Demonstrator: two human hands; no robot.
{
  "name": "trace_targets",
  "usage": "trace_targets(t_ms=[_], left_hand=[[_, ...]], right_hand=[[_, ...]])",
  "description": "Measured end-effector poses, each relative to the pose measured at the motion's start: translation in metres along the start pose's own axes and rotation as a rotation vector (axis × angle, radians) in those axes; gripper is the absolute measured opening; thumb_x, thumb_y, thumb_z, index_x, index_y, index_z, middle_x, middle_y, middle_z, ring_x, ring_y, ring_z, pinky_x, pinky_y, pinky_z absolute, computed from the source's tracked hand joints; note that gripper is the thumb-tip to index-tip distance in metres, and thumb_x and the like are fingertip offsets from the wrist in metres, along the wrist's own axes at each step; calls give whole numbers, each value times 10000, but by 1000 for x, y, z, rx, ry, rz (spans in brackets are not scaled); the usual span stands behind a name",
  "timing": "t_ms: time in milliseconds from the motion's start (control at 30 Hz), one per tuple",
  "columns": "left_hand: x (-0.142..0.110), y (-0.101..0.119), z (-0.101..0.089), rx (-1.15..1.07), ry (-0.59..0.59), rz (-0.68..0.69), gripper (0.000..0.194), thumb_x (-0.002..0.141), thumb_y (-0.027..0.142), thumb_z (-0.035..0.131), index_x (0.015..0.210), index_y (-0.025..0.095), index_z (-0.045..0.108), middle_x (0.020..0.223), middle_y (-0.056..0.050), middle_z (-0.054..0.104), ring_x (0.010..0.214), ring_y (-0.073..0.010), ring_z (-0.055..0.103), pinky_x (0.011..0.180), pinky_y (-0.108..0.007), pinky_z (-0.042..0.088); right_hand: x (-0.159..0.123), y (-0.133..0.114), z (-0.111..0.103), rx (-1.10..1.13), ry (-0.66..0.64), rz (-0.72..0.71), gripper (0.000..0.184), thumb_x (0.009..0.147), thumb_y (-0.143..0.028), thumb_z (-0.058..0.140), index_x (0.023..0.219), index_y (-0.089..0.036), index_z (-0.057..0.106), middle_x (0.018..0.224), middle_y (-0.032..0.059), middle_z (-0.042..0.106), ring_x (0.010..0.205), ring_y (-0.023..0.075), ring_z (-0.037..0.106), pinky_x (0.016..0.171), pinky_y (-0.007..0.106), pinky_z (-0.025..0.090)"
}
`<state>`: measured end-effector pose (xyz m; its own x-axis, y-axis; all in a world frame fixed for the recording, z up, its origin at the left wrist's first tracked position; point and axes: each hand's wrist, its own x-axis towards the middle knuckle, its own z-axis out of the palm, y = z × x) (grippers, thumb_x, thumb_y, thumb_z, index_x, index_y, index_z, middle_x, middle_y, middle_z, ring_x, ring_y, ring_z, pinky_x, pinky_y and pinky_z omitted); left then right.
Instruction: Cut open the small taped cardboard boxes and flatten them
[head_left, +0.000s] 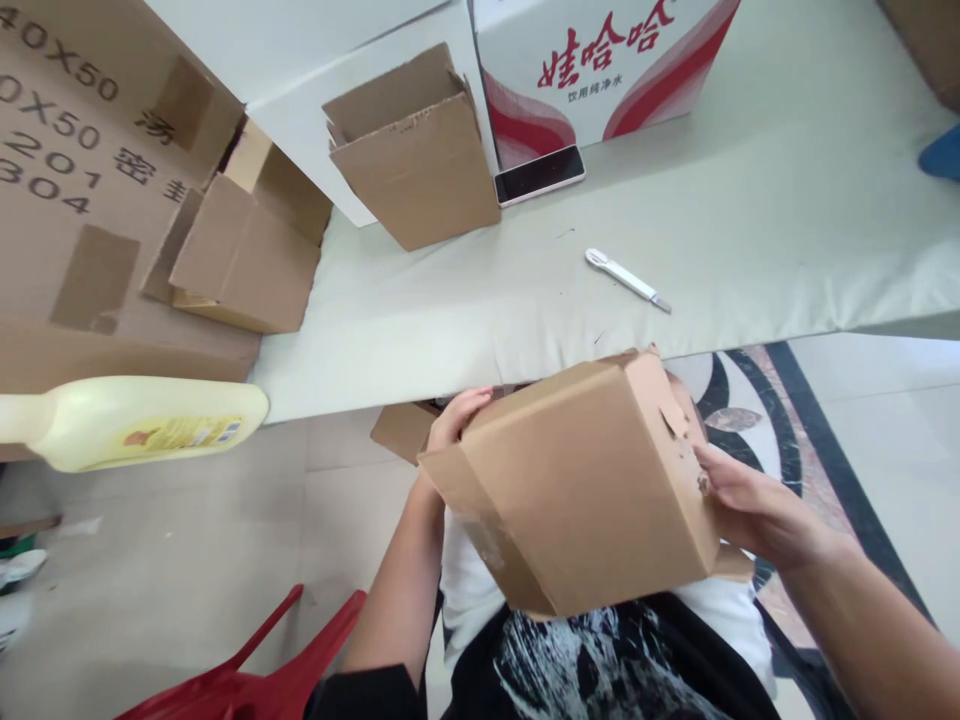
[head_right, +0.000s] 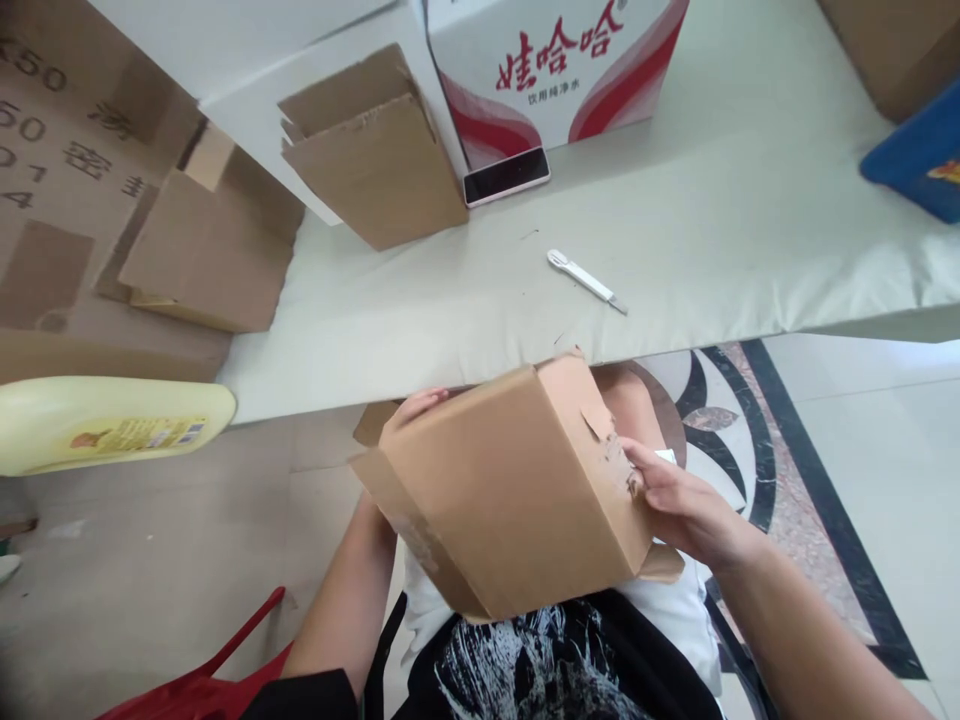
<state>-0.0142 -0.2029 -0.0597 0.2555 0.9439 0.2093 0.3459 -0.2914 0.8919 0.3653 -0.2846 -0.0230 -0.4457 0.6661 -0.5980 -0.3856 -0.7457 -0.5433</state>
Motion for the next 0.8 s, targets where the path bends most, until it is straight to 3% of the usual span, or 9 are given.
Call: trace_targets(t_ms=[67,167,367,533,667,800], left_hand=[[-5,7,-1,26,-22,68,450,971,533,683,1362,312,723,1442,-117,693,1324,-303,683,1135,-476,565],[-10,12,2,103,-63,127,409,1042,424,608,1442,359,665,1461,-83,684,1343,-259,670,1182,-440,524],[-11,10,2,100,-157,-16,421,1071,436,544,1477,374,636,1464,-59,682,1346,-227,666,1194,-404,535],[-10,9,1,20,-271,-127,449,1036,523,579,1443,360,675,1409,-71,717,1356,-265,642,1207,-457,506],[-7,11,1,-79,-291,-105,473,974,579,656,1380,347,729,1363,-83,744,1285,-284,688,1162,-450,537],[-5,17,3,-341,-211,-222,372,914,492,771,1229,299,816,1300,-79,778,1240,-281,719,1139,-426,558]], right_hand=[[1,-1,4,-41,-24,57,350,761,-414,811,1072,-273,734,911,42,784,832,209,749,860,324,585],[5,-2,12,-103,-95,90,294,772,-430,799,1002,-249,777,865,50,784,819,214,744,802,315,564],[12,-3,16,-201,-95,9,313,726,-466,813,924,-224,813,894,73,796,814,233,738,800,348,575],[9,-1,10,-236,-115,-92,497,697,-682,834,888,-224,812,826,79,772,784,251,742,795,392,597],[5,6,6,-176,42,-55,479,655,-638,891,910,-243,801,732,58,745,708,243,730,702,363,598],[6,10,4,-310,101,-151,492,695,-672,850,950,-255,803,846,83,782,718,256,727,733,412,631]])
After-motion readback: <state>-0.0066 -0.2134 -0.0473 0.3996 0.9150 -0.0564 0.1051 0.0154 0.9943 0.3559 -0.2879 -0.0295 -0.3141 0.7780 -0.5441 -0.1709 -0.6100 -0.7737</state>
